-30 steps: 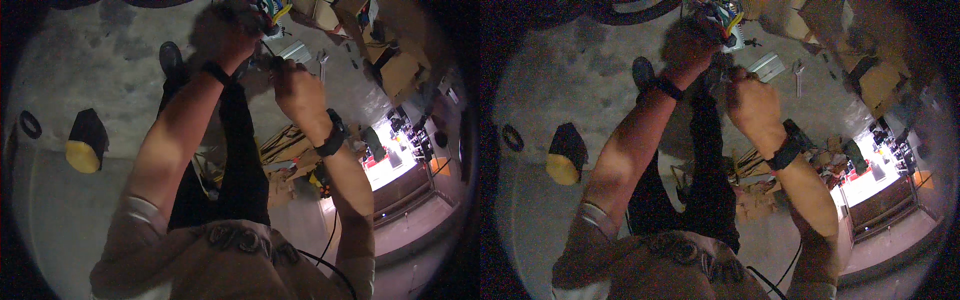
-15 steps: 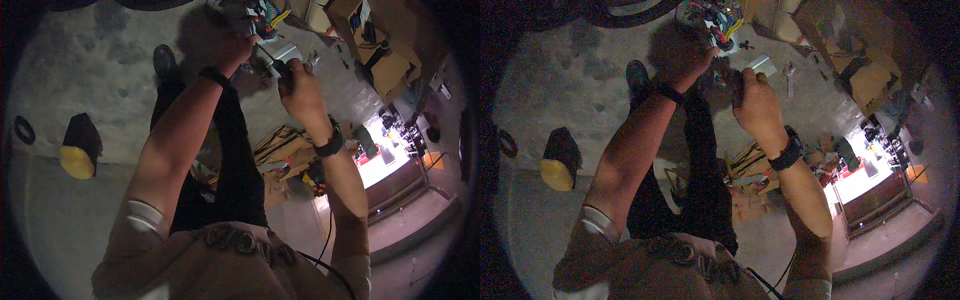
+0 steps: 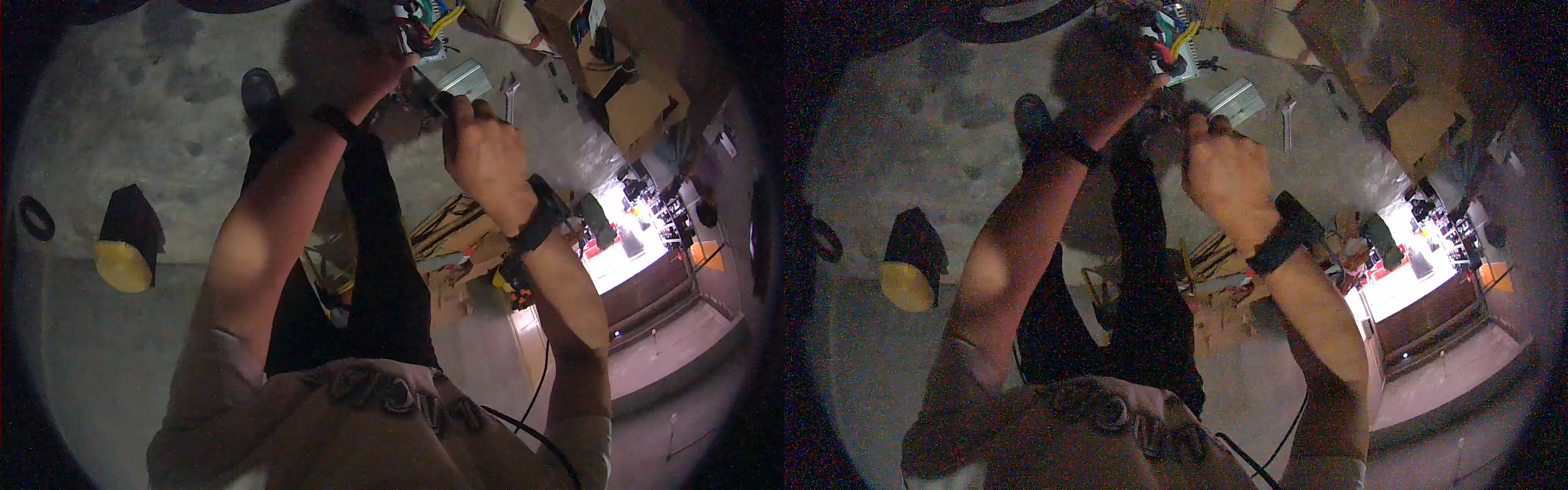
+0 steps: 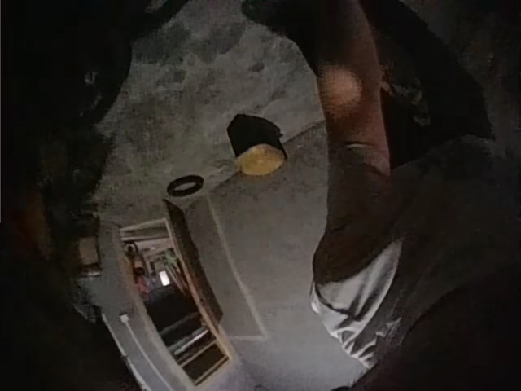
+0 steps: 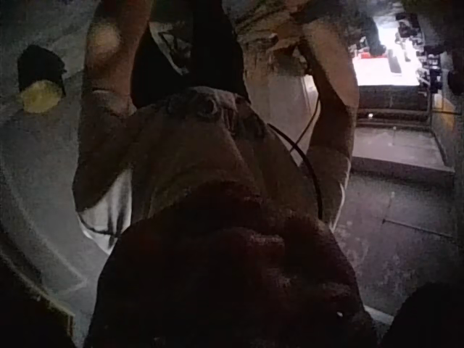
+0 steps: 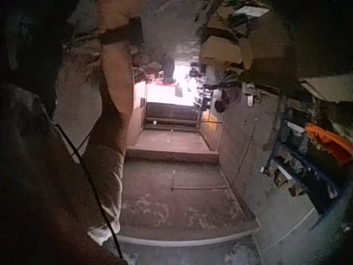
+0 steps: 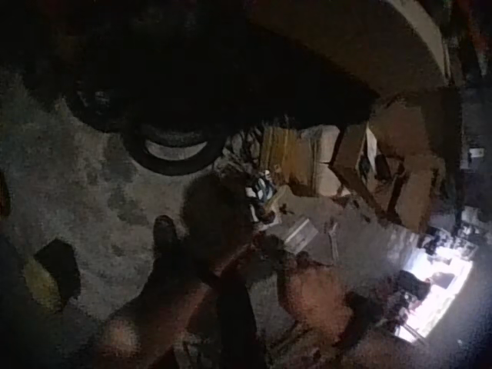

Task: The person is assembling or repairing a motor controller, focusing on terminal connections and wiring.

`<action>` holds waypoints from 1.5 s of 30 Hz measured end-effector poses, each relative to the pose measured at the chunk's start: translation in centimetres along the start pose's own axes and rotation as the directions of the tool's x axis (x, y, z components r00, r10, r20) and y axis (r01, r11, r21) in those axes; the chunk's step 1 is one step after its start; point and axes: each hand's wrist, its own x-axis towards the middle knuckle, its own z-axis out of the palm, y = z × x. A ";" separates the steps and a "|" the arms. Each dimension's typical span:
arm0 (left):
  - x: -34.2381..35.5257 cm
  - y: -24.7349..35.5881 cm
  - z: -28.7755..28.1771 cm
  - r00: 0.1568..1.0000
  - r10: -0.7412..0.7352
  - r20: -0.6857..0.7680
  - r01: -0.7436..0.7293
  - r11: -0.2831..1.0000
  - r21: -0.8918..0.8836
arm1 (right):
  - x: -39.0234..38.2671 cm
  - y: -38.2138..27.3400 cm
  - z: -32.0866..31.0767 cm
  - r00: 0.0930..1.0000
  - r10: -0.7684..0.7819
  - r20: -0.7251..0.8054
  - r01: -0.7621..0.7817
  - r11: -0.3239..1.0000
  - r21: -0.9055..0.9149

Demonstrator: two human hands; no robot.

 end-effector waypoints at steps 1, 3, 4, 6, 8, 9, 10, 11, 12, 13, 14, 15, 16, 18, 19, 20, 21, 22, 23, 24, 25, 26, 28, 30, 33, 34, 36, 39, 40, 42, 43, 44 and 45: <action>0.2 -0.5 0.9 1.000 0.000 -0.001 0.000 1.000 -0.001 | 0.1 -0.1 0.0 0.999 0.031 -0.029 -0.030 0.999 0.037; 0.0 -1.5 1.9 0.988 -0.102 -0.115 0.058 0.940 -0.336 | 0.3 -0.7 -0.4 0.997 0.062 -0.052 -0.058 0.994 0.088; 0.1 -1.8 2.4 0.988 -0.102 -0.113 0.058 0.940 -0.337 | 0.4 -0.6 -0.3 0.993 0.101 -0.053 -0.093 0.985 0.145; 0.2 -2.4 3.2 0.995 -0.036 -0.097 0.022 0.989 -0.146 | 0.9 -0.9 -0.5 0.989 0.139 -0.052 -0.127 0.971 0.201; 0.4 -1.5 3.2 0.997 0.038 -0.072 -0.041 0.998 -0.038 | 1.6 -1.1 -1.1 0.939 0.344 0.000 -0.323 0.879 0.350; 0.4 -1.0 3.1 0.993 0.110 -0.045 -0.106 0.992 0.073 | 1.8 -0.6 -0.6 0.937 0.349 0.003 -0.328 0.878 0.348; 0.4 -0.7 3.0 0.993 0.112 -0.043 -0.109 0.992 0.069 | 2.1 -0.2 0.0 0.926 0.378 -0.004 -0.345 0.849 0.401; 0.3 -0.3 2.9 0.997 0.057 -0.042 -0.057 0.998 0.008 | 2.2 0.1 0.5 0.913 0.407 -0.010 -0.359 0.817 0.452; 0.4 0.0 2.8 0.999 0.001 -0.037 -0.003 0.999 -0.053 | 2.1 0.7 0.7 0.912 0.410 -0.010 -0.362 0.816 0.450; 0.1 -0.7 3.0 0.999 -0.004 -0.043 0.002 0.999 -0.049 | 2.0 1.1 0.7 0.923 0.385 0.002 -0.329 0.786 0.524; 0.0 -1.9 3.4 0.994 0.076 -0.083 -0.077 0.997 -0.006 | 2.3 1.2 0.5 0.934 0.357 0.008 -0.292 0.749 0.595; -0.2 -3.1 3.8 0.981 0.157 -0.119 -0.153 0.987 0.042 | 2.3 0.9 0.2 0.938 0.346 0.004 -0.280 0.753 0.596; 0.0 -3.0 3.6 0.981 0.160 -0.114 -0.157 0.987 0.040 | 1.9 0.7 0.0 0.925 0.380 -0.016 -0.293 0.737 0.609; 0.5 -1.8 2.8 0.963 0.198 -0.185 -0.200 0.980 0.006 | 1.5 1.1 0.3 0.904 0.426 -0.030 -0.316 0.715 0.623; 0.4 -2.0 2.9 0.963 0.194 -0.185 -0.196 0.981 0.007 | 1.3 1.2 0.4 0.923 0.383 -0.038 -0.290 0.756 0.587; 0.4 -2.2 3.1 0.985 0.107 -0.134 -0.121 0.987 -0.108 | 1.2 1.2 0.4 0.939 0.341 -0.044 -0.262 0.793 0.550; 0.4 -2.3 3.4 0.997 0.025 -0.073 -0.041 0.975 -0.218 | 0.9 0.9 0.2 0.939 0.341 -0.040 -0.264 0.793 0.549; 0.4 -3.4 4.0 0.997 0.020 -0.076 -0.036 0.976 -0.216 | 0.7 0.2 -0.4 0.973 0.211 -0.089 -0.164 0.912 0.376; 0.3 -4.6 4.6 0.977 0.151 -0.153 -0.168 0.980 -0.107 | 0.7 -0.3 -0.9 0.991 0.071 -0.112 -0.049 0.981 0.186; 0.1 -5.7 5.2 0.935 0.286 -0.212 -0.290 0.957 0.013 | 0.7 -0.4 -1.0 0.992 0.064 -0.113 -0.042 0.982 0.187; 0.2 -5.5 5.5 0.935 0.288 -0.207 -0.293 0.956 0.006 | 0.5 -0.2 -0.9 0.993 -0.051 -0.106 0.059 0.996 0.071; 0.2 -5.3 5.8 0.943 0.250 -0.221 -0.266 0.963 -0.046 | 0.4 0.0 -0.9 0.983 -0.165 -0.085 0.162 0.986 -0.042; 0.2 -5.3 6.2 0.950 0.209 -0.233 -0.237 0.967 -0.098 | 0.2 0.3 -0.2 0.985 -0.165 -0.042 0.163 0.985 -0.056; 0.1 -5.8 6.6 0.960 0.178 -0.218 -0.216 0.962 -0.168 | 0.2 0.1 0.2 0.985 -0.174 -0.002 0.174 0.982 -0.068; -0.3 -5.9 6.5 0.989 -0.025 -0.144 -0.046 0.880 -0.473 | 0.7 -1.1 0.1 0.996 -0.010 -0.088 0.026 0.985 0.173; -0.1 -5.4 6.2 0.990 -0.021 -0.137 -0.047 0.879 -0.474 | 1.1 -1.2 0.2 0.983 0.086 -0.162 -0.025 0.937 0.350; 0.5 -4.1 4.8 0.998 -0.051 0.027 0.058 0.880 -0.472 | 1.6 -1.2 0.0 0.954 0.204 -0.218 -0.064 0.852 0.519; 0.4 -4.4 4.0 0.997 -0.060 0.050 0.076 0.861 -0.502 | 1.7 -1.6 -0.6 0.929 0.370 0.012 -0.295 0.722 0.626; 0.4 -4.6 4.0 0.997 -0.059 0.042 0.072 0.864 -0.499 | 1.4 -1.5 -0.1 0.933 0.361 -0.001 -0.273 0.706 0.654; 0.4 -4.9 4.1 0.997 -0.075 -0.001 0.072 0.958 -0.279 | 1.1 -0.7 0.9 0.937 0.348 -0.020 -0.242 0.692 0.680; 0.3 -4.3 4.0 0.997 -0.073 0.003 0.071 0.957 -0.282 | 0.8 0.0 1.2 0.934 0.356 -0.024 -0.255 0.714 0.652; 0.1 -3.8 3.9 0.996 -0.094 -0.010 0.081 0.908 -0.410 | 0.6 0.4 1.4 0.931 0.364 -0.029 -0.269 0.736 0.622; 0.1 -3.3 3.8 0.993 -0.116 -0.019 0.088 0.843 -0.531 | 0.5 0.9 1.6 0.929 0.369 -0.026 -0.275 0.734 0.621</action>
